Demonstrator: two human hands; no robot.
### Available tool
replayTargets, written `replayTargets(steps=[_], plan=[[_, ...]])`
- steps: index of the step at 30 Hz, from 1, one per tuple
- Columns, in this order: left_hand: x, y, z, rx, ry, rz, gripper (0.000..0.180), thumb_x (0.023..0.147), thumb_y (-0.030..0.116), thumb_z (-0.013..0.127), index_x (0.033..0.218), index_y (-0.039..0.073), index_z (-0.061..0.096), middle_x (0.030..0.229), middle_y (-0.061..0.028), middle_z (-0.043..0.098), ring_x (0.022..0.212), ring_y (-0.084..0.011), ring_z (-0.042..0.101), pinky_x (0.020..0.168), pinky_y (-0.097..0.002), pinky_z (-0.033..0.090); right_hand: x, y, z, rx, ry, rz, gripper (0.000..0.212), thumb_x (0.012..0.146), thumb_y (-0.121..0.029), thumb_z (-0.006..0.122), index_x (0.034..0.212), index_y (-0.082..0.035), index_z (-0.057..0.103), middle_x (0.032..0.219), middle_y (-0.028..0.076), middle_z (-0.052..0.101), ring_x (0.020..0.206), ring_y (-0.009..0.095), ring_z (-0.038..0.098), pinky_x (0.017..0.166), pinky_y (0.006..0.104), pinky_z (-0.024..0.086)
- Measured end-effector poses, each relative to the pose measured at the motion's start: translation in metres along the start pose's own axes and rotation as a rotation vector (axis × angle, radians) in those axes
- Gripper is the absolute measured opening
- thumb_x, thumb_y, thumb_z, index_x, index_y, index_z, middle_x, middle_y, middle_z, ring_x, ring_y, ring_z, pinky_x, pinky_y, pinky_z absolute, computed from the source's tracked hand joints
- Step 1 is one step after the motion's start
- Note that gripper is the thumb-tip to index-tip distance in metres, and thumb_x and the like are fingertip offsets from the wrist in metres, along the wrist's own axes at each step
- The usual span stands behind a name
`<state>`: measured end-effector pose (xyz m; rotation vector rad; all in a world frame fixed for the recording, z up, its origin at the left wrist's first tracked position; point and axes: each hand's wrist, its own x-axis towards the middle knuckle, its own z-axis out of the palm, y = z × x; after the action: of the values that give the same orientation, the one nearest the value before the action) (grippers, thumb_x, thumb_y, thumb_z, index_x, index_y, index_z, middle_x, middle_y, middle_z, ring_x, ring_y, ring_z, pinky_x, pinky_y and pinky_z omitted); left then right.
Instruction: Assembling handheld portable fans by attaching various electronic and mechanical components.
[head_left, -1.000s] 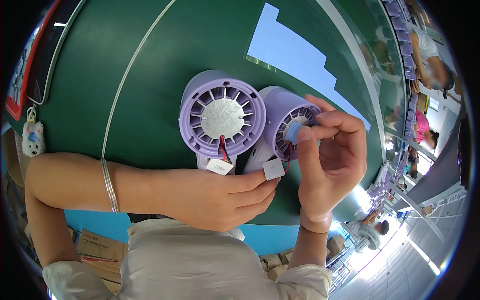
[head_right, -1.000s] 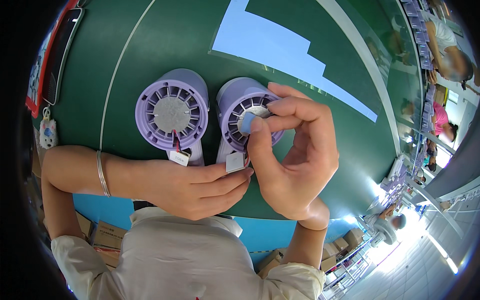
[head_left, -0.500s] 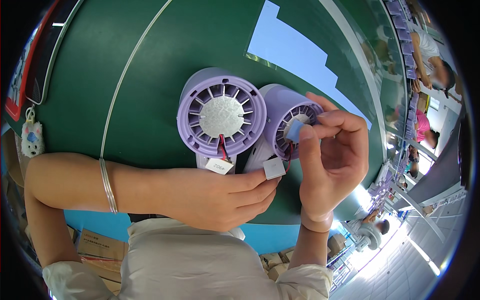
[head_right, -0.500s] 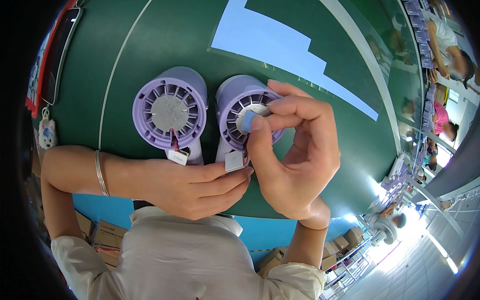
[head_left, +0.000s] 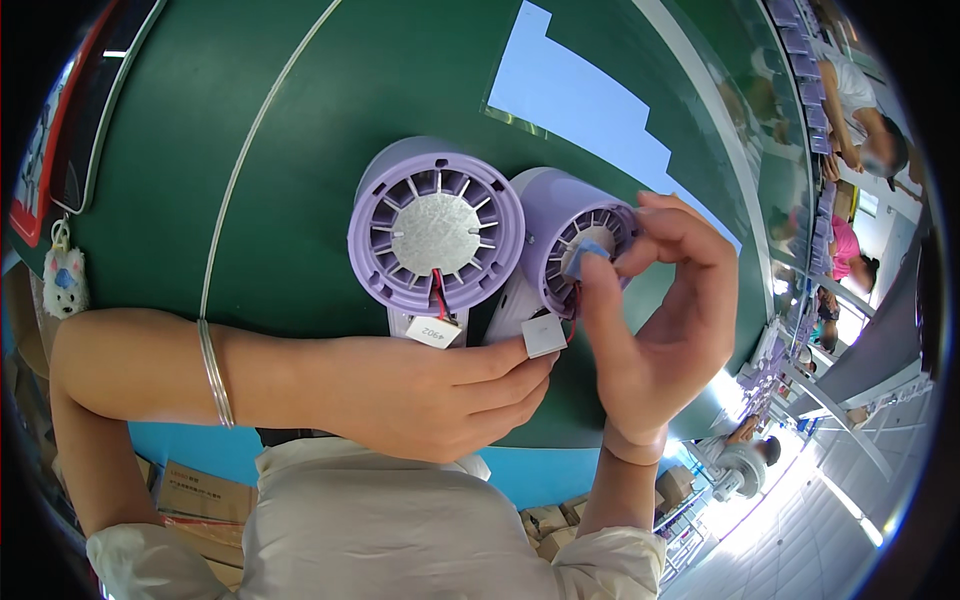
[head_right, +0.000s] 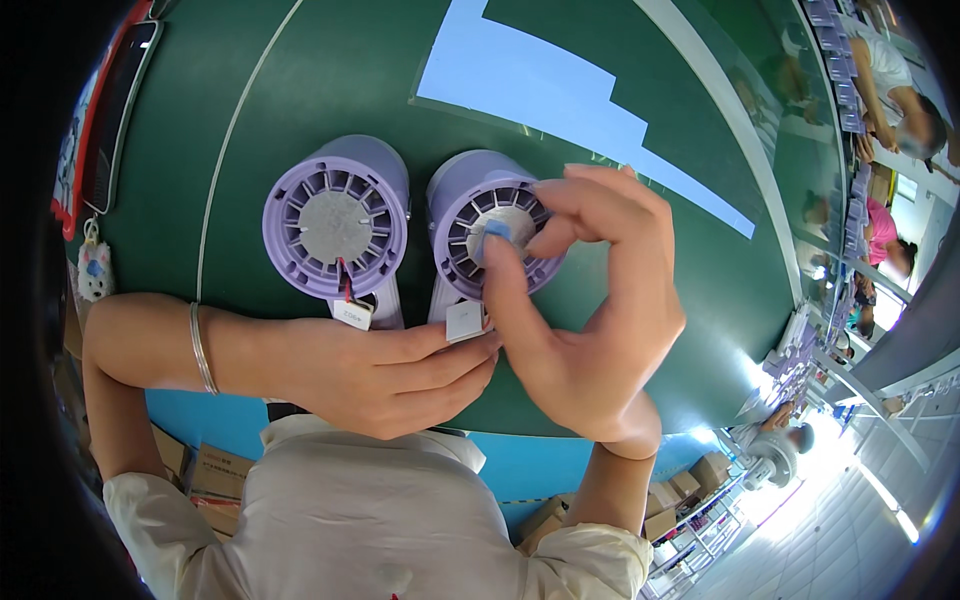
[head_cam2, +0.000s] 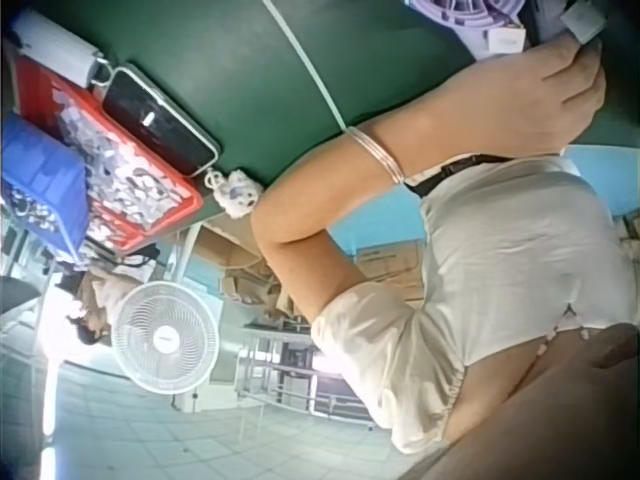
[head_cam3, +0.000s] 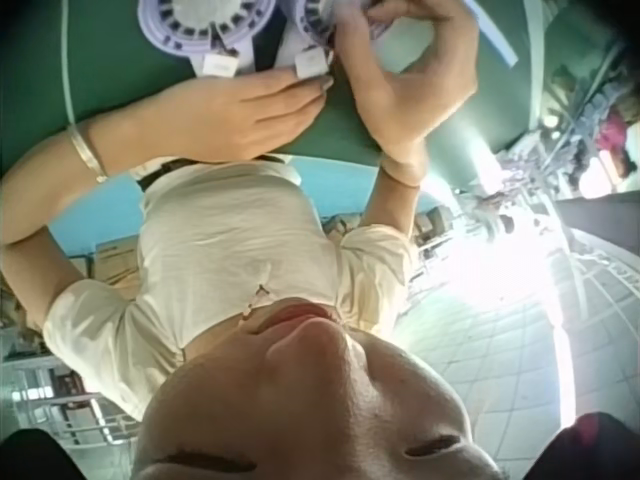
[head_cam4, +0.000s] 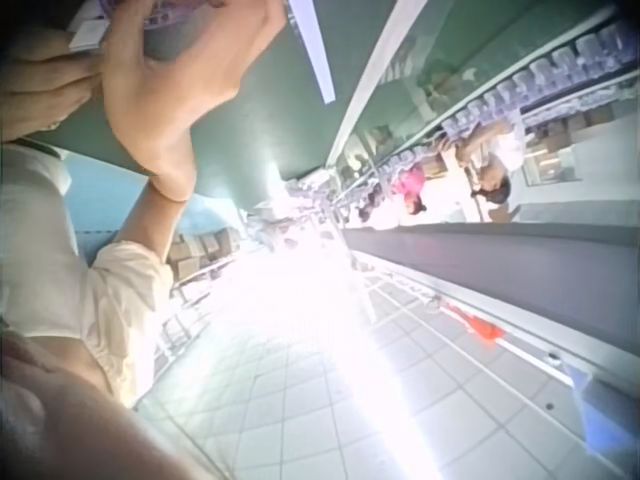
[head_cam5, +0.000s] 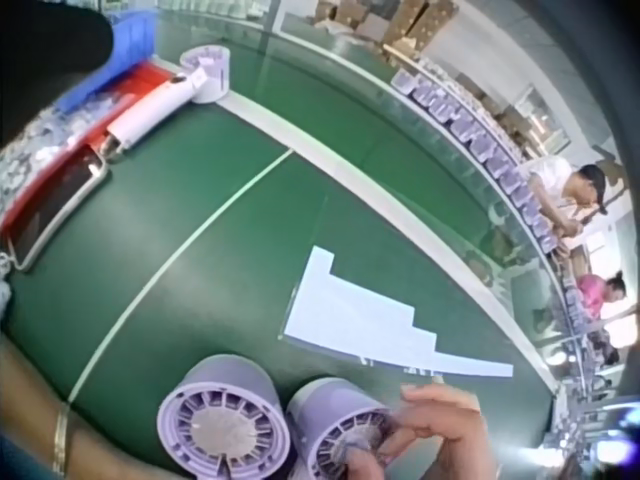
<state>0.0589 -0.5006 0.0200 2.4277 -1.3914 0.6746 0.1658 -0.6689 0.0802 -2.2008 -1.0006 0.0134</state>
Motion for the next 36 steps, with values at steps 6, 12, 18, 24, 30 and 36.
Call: replayTargets(steps=[6,12,18,24,30,36], plan=[[0.001,0.001,-0.001,-0.001,0.005,-0.006,0.034,0.088,0.024,0.052,0.106,0.002,0.068,0.118,-0.0082,0.064,0.120,-0.0253,0.059,0.103,-0.0373,0.045,0.013,0.013,-0.016,0.527,0.238,0.190,0.033,0.081,0.006,0.067,0.112,0.007,0.058,0.105,0.014,0.062,0.097,0.016,0.058,0.099,0.0361,0.042],[0.000,0.002,0.004,-0.005,0.023,-0.013,0.032,0.088,0.023,0.052,0.106,0.001,0.068,0.117,-0.0088,0.065,0.120,-0.0263,0.059,0.102,-0.0371,0.046,0.029,0.079,-0.006,-0.233,0.263,0.056,0.029,0.087,-0.006,0.067,0.115,0.001,0.064,0.109,0.012,0.065,0.102,0.024,0.061,0.096,0.0340,0.044],[0.001,0.002,0.003,-0.012,0.027,-0.017,0.032,0.087,0.022,0.053,0.106,0.001,0.069,0.117,-0.0090,0.065,0.120,-0.0264,0.059,0.103,-0.0378,0.046,0.032,0.088,0.007,-0.455,0.106,0.082,0.043,0.089,-0.020,0.069,0.128,-0.005,0.062,0.121,0.015,0.058,0.112,0.031,0.054,0.101,0.0408,0.039],[0.000,0.003,0.001,-0.006,0.011,-0.011,0.032,0.087,0.023,0.053,0.106,0.002,0.069,0.117,-0.0090,0.065,0.121,-0.0265,0.059,0.103,-0.0379,0.045,0.037,0.082,0.008,-0.441,0.066,0.062,0.036,0.088,-0.019,0.070,0.120,-0.004,0.067,0.119,0.013,0.059,0.115,0.029,0.053,0.106,0.0434,0.032],[0.002,0.003,0.001,-0.018,0.015,-0.008,0.032,0.087,0.022,0.053,0.106,0.002,0.069,0.117,-0.0089,0.064,0.120,-0.0269,0.059,0.104,-0.0389,0.045,0.043,0.088,0.000,-0.181,0.090,0.126,0.021,0.085,-0.014,0.071,0.103,-0.004,0.070,0.111,0.012,0.063,0.112,0.028,0.056,0.093,0.0378,0.046],[0.003,0.003,0.002,-0.016,0.022,-0.005,0.032,0.088,0.023,0.053,0.107,0.002,0.068,0.118,-0.0095,0.064,0.121,-0.0276,0.058,0.104,-0.0394,0.045,0.054,0.094,-0.003,-0.254,0.071,0.174,0.015,0.086,-0.013,0.070,0.096,-0.003,0.069,0.108,0.013,0.065,0.113,0.030,0.057,0.091,0.0386,0.047]])
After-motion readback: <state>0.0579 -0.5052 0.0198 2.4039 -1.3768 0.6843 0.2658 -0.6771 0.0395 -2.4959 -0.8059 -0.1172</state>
